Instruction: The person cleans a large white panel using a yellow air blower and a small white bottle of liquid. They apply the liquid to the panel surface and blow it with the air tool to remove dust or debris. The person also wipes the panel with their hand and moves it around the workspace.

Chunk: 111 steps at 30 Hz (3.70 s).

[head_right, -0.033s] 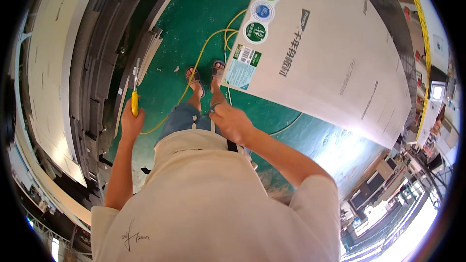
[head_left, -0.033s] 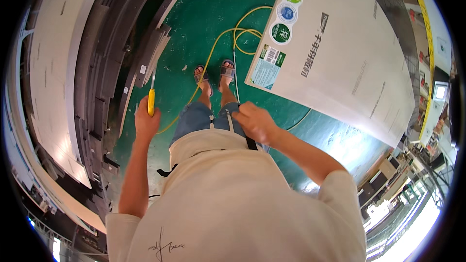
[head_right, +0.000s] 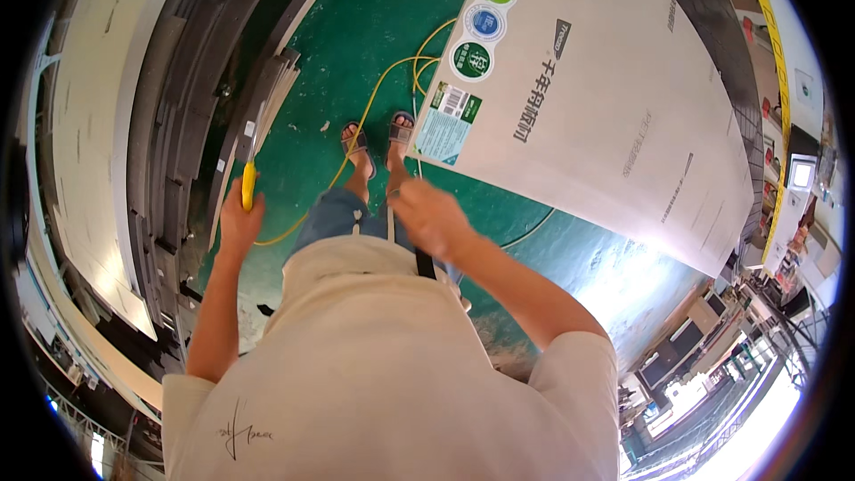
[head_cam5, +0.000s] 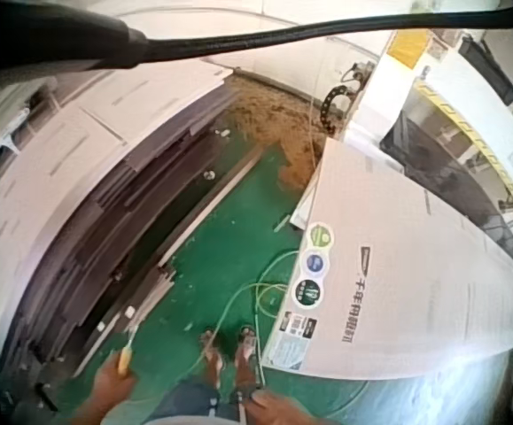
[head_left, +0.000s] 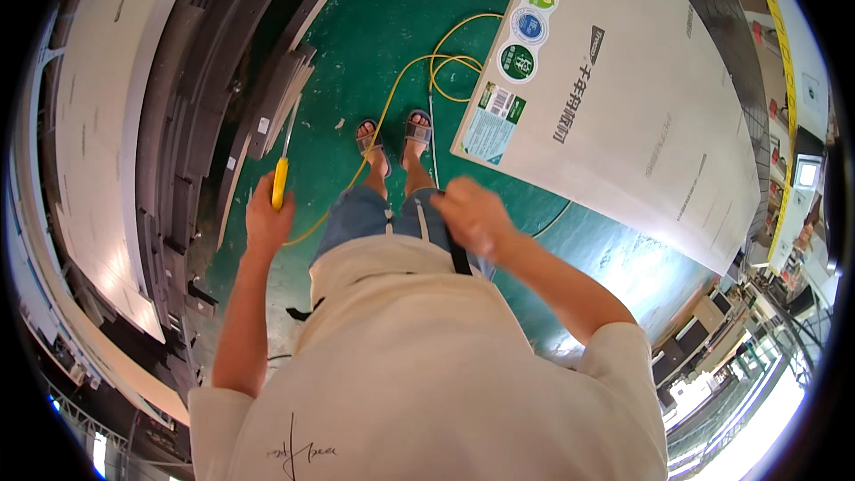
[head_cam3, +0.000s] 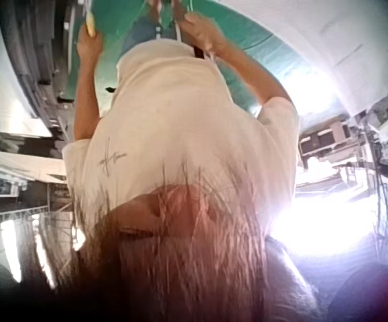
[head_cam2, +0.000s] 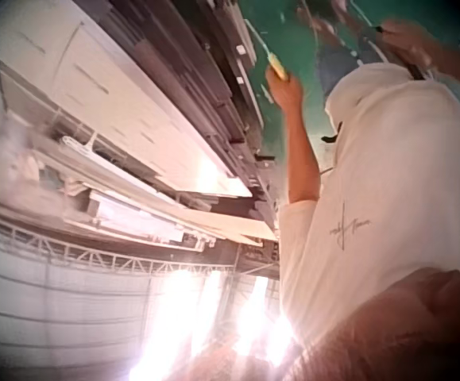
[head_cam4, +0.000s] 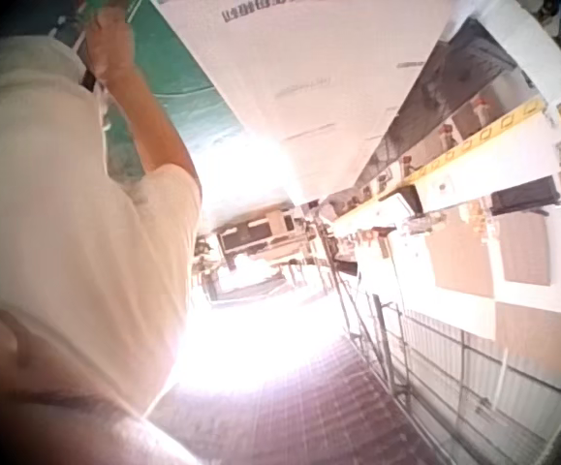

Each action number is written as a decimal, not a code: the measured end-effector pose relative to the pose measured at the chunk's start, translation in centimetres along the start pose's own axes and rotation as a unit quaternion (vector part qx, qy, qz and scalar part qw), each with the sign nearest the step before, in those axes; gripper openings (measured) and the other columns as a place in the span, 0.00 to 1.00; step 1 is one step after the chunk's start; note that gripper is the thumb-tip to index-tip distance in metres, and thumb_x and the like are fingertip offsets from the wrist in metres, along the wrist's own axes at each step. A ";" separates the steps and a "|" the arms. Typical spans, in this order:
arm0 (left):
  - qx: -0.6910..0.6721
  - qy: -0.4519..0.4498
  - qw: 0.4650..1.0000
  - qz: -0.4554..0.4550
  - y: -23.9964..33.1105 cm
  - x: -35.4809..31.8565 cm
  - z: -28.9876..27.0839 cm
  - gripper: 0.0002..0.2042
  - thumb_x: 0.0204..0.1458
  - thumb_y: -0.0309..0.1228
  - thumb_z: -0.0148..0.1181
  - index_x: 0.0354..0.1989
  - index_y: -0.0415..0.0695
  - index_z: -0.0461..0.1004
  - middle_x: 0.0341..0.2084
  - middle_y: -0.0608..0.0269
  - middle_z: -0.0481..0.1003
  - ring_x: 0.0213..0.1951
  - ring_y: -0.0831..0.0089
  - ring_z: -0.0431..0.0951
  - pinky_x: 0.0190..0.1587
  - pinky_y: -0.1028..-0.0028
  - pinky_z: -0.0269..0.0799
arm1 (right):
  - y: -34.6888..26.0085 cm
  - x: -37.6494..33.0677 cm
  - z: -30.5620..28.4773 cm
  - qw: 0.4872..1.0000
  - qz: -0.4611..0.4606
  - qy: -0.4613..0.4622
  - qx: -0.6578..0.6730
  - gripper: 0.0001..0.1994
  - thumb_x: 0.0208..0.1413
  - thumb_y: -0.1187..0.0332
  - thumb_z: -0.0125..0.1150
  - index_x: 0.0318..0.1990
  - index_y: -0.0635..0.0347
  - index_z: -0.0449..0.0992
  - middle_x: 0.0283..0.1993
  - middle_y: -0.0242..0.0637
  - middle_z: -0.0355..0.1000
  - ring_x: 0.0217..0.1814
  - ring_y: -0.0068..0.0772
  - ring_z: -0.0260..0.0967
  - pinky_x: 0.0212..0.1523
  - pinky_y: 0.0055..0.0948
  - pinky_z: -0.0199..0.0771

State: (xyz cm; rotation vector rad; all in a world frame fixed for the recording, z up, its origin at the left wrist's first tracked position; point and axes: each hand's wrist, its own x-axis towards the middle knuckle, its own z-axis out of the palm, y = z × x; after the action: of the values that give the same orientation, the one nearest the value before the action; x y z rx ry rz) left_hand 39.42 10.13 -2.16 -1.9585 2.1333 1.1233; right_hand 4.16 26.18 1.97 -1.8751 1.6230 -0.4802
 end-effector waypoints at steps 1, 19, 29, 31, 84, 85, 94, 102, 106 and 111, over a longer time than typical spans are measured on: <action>-0.008 -0.018 1.000 0.014 1.3 -0.1 -1.0 0.18 0.53 0.36 0.64 0.51 0.43 0.71 0.34 0.47 0.79 0.38 0.44 0.80 0.40 0.55 0.75 | -0.2 0.4 -1.1 0.999 0.016 0.046 0.008 0.11 0.46 0.77 0.63 0.39 0.58 0.76 0.35 0.38 0.67 0.39 0.45 0.69 0.37 0.39 0.76; 0.155 -0.112 0.944 0.270 12.8 -5.4 -10.9 0.17 0.54 0.49 0.65 0.28 0.47 0.75 0.22 0.54 0.77 0.28 0.50 0.79 0.30 0.55 0.73 | 3.2 5.1 -5.5 0.604 0.328 0.477 0.548 0.13 0.67 0.71 0.58 0.52 0.71 0.71 0.42 0.42 0.79 0.42 0.33 0.80 0.40 0.28 0.80; 0.196 -0.071 0.953 0.220 20.1 0.3 -8.3 0.20 0.57 0.52 0.59 0.36 0.45 0.80 0.26 0.49 0.80 0.33 0.49 0.81 0.37 0.53 0.76 | 6.0 4.4 -6.8 0.601 0.309 0.428 0.600 0.12 0.67 0.71 0.55 0.54 0.66 0.72 0.45 0.41 0.79 0.38 0.32 0.79 0.37 0.27 0.80; 0.188 -0.071 0.958 0.204 22.0 1.8 -8.3 0.23 0.57 0.53 0.59 0.40 0.43 0.82 0.28 0.47 0.81 0.35 0.48 0.82 0.39 0.53 0.76 | 5.7 4.9 -7.0 0.619 0.322 0.411 0.586 0.12 0.67 0.71 0.55 0.54 0.66 0.72 0.44 0.41 0.79 0.36 0.31 0.79 0.36 0.26 0.80; -0.276 -0.518 0.807 0.068 60.5 52.4 7.7 0.15 0.55 0.44 0.70 0.38 0.44 0.81 0.32 0.68 0.81 0.28 0.79 0.80 0.29 0.78 0.67 | 23.0 17.9 -21.1 0.376 0.509 0.693 0.346 0.07 0.64 0.68 0.56 0.45 0.58 0.75 0.26 0.33 0.73 0.14 0.23 0.65 0.11 0.20 0.53; -0.281 -0.517 0.806 0.066 60.5 52.2 7.5 0.15 0.56 0.44 0.70 0.38 0.44 0.81 0.33 0.67 0.81 0.28 0.78 0.80 0.29 0.78 0.67 | 23.0 18.0 -21.1 0.373 0.511 0.695 0.341 0.07 0.64 0.68 0.56 0.45 0.58 0.75 0.26 0.33 0.72 0.13 0.22 0.63 0.10 0.19 0.52; -0.347 -0.487 0.801 0.019 59.7 51.1 7.9 0.15 0.55 0.41 0.71 0.41 0.42 0.80 0.35 0.66 0.82 0.32 0.75 0.84 0.33 0.77 0.72 | 23.1 17.7 -20.9 0.397 0.514 0.687 0.325 0.07 0.65 0.68 0.55 0.45 0.59 0.75 0.26 0.34 0.72 0.13 0.21 0.63 0.10 0.20 0.52; -0.264 -0.492 0.822 0.111 60.6 51.8 7.0 0.13 0.54 0.37 0.72 0.40 0.41 0.80 0.35 0.65 0.82 0.38 0.75 0.83 0.35 0.78 0.73 | 23.0 17.8 -21.0 0.394 0.515 0.687 0.329 0.07 0.65 0.68 0.55 0.44 0.61 0.74 0.24 0.34 0.72 0.12 0.23 0.64 0.10 0.21 0.54; -0.266 -0.499 0.815 0.124 60.8 52.0 6.9 0.12 0.55 0.35 0.71 0.40 0.41 0.80 0.35 0.65 0.82 0.40 0.75 0.83 0.36 0.78 0.74 | 23.0 17.9 -21.1 0.389 0.512 0.689 0.334 0.07 0.65 0.68 0.55 0.44 0.62 0.74 0.24 0.34 0.72 0.12 0.23 0.65 0.10 0.22 0.55; -0.297 -0.508 0.799 0.123 60.2 52.2 7.3 0.12 0.55 0.35 0.71 0.41 0.41 0.81 0.36 0.65 0.82 0.40 0.74 0.83 0.38 0.76 0.76 | 23.0 17.8 -21.1 0.402 0.513 0.685 0.327 0.07 0.65 0.68 0.55 0.44 0.61 0.74 0.24 0.34 0.72 0.13 0.23 0.65 0.10 0.22 0.55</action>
State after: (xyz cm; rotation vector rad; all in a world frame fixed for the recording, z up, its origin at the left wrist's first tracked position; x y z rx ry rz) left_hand -27.27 -33.99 -4.08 -0.7001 1.4817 2.3666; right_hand -23.22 2.93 0.82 0.7811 2.3391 -1.8596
